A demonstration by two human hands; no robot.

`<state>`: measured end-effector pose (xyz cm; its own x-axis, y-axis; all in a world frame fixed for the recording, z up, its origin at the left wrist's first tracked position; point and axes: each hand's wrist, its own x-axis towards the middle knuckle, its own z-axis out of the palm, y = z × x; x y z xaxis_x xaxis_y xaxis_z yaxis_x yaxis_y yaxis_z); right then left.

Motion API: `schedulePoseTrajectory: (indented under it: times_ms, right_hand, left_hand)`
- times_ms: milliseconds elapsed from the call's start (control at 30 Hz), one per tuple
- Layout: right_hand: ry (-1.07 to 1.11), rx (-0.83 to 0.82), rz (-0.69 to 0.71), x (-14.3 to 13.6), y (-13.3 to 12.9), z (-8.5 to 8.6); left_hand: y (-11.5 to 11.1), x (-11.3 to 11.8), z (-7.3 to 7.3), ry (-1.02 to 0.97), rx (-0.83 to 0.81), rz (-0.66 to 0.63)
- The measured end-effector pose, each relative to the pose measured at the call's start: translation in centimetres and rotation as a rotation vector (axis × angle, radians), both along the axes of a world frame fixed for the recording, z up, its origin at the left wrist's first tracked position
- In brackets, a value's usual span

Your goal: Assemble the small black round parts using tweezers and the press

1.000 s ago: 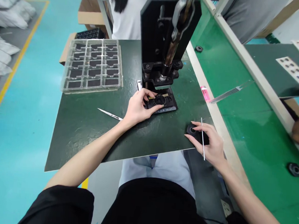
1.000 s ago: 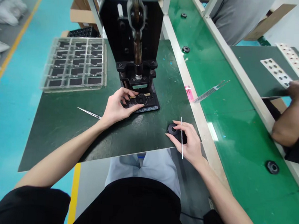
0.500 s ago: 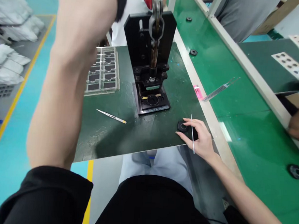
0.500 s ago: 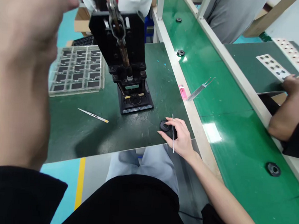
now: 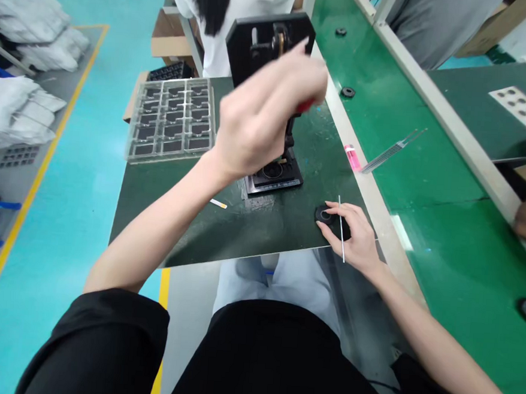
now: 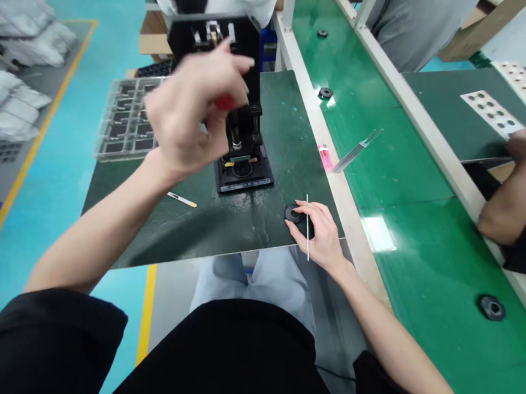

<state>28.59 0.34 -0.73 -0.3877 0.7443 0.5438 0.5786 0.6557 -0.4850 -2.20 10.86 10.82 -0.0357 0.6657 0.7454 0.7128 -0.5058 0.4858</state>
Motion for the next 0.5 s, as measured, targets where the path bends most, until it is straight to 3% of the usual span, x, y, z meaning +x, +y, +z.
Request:
schedulePoseTrajectory:
  times_ms: [167,333,500]
  right_hand:
    - [0.003,0.002,-0.001,0.1,-0.1,-0.1]
    - [0.006,0.003,-0.010,0.0,-0.1,0.1]
    - [0.000,0.031,-0.001,-0.1,-0.1,0.1]
  left_hand:
    - [-1.2,0.8,-1.5,0.032,-0.180,-0.034]
    - [-2.1,0.9,-0.9,0.093,-0.265,-0.151]
    - [-2.3,1.0,-0.2,0.076,-0.273,-0.144]
